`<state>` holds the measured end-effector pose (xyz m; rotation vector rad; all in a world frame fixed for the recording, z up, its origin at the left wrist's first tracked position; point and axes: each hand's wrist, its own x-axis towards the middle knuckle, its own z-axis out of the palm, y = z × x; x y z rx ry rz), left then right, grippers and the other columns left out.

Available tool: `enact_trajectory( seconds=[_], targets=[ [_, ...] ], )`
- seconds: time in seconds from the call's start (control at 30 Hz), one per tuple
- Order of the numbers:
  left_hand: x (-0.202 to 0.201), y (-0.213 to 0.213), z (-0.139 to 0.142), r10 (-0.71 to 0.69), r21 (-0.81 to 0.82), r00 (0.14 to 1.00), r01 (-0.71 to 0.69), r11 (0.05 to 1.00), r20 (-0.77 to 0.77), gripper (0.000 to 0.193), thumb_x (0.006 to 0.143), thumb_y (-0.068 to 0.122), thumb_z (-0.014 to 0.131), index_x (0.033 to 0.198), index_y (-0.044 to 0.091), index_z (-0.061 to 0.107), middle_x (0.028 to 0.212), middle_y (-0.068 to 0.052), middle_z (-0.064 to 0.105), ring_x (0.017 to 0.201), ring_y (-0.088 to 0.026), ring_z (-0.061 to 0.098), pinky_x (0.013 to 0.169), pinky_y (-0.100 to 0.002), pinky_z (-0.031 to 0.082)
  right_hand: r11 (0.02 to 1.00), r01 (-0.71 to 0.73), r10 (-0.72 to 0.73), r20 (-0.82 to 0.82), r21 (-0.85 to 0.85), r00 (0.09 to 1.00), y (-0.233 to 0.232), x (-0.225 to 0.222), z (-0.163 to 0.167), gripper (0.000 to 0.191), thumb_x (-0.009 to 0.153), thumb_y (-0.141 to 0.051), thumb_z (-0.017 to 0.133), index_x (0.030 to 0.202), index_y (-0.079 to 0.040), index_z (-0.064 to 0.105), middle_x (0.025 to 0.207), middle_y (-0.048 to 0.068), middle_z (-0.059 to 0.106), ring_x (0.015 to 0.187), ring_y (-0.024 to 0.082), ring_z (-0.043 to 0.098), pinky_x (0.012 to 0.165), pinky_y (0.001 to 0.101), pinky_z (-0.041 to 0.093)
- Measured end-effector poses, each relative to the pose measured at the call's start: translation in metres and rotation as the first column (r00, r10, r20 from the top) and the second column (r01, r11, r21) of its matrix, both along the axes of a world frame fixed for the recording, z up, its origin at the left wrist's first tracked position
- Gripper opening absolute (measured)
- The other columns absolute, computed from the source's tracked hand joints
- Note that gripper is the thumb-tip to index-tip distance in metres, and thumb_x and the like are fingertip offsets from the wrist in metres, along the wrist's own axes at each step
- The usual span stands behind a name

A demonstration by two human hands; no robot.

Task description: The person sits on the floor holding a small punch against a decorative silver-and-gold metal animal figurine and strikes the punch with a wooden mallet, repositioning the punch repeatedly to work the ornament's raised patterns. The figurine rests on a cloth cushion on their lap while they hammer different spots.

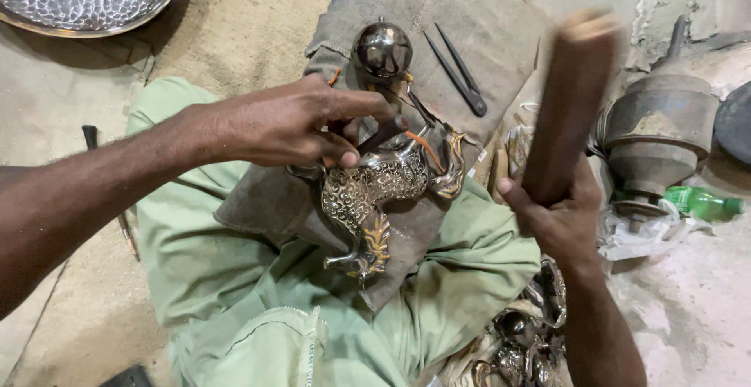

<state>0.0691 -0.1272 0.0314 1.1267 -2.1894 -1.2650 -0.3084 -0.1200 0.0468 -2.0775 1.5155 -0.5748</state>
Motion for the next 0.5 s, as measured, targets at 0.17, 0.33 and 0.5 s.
enact_trajectory(
  seconds=[0.17, 0.33, 0.5],
  targets=[
    [0.0023, 0.0007, -0.0035, -0.007, -0.013, 1.000, 0.007, 1.000, -0.005, 0.066, 0.078, 0.026, 0.078, 0.142, 0.022, 0.059, 0.087, -0.008, 0.079, 0.078, -0.020, 0.074, 0.069, -0.044, 0.054, 0.972, -0.208, 0.193, -0.132, -0.112, 0.972, 0.0024, 0.0046, 0.0008, 0.045, 0.082, -0.012, 0.088, 0.120, -0.001, 0.066, 0.093, 0.012, 0.075, 0.081, 0.016, 0.071, 0.072, 0.0317, 0.059],
    [0.0003, 0.0018, -0.0059, -0.027, 0.025, 1.000, 0.027, 0.999, 0.011, 0.063, 0.081, 0.029, 0.076, 0.141, 0.025, 0.058, 0.089, -0.004, 0.079, 0.079, -0.019, 0.075, 0.071, -0.045, 0.057, 0.986, -0.152, 0.148, -0.051, -0.069, 0.988, 0.0038, 0.0086, 0.0040, 0.043, 0.080, -0.015, 0.086, 0.115, -0.001, 0.064, 0.086, 0.007, 0.069, 0.072, 0.014, 0.070, 0.063, 0.0317, 0.057],
    [0.0013, 0.0016, -0.0065, -0.033, -0.035, 0.998, 0.031, 0.999, -0.054, 0.060, 0.082, 0.026, 0.075, 0.139, 0.023, 0.057, 0.089, -0.004, 0.077, 0.080, -0.019, 0.074, 0.069, -0.045, 0.058, 0.997, -0.023, 0.021, -0.032, -0.080, 0.999, 0.0021, 0.0047, 0.0045, 0.043, 0.078, -0.017, 0.090, 0.105, -0.001, 0.061, 0.080, 0.007, 0.064, 0.067, 0.015, 0.061, 0.060, 0.0320, 0.051]
  ],
)
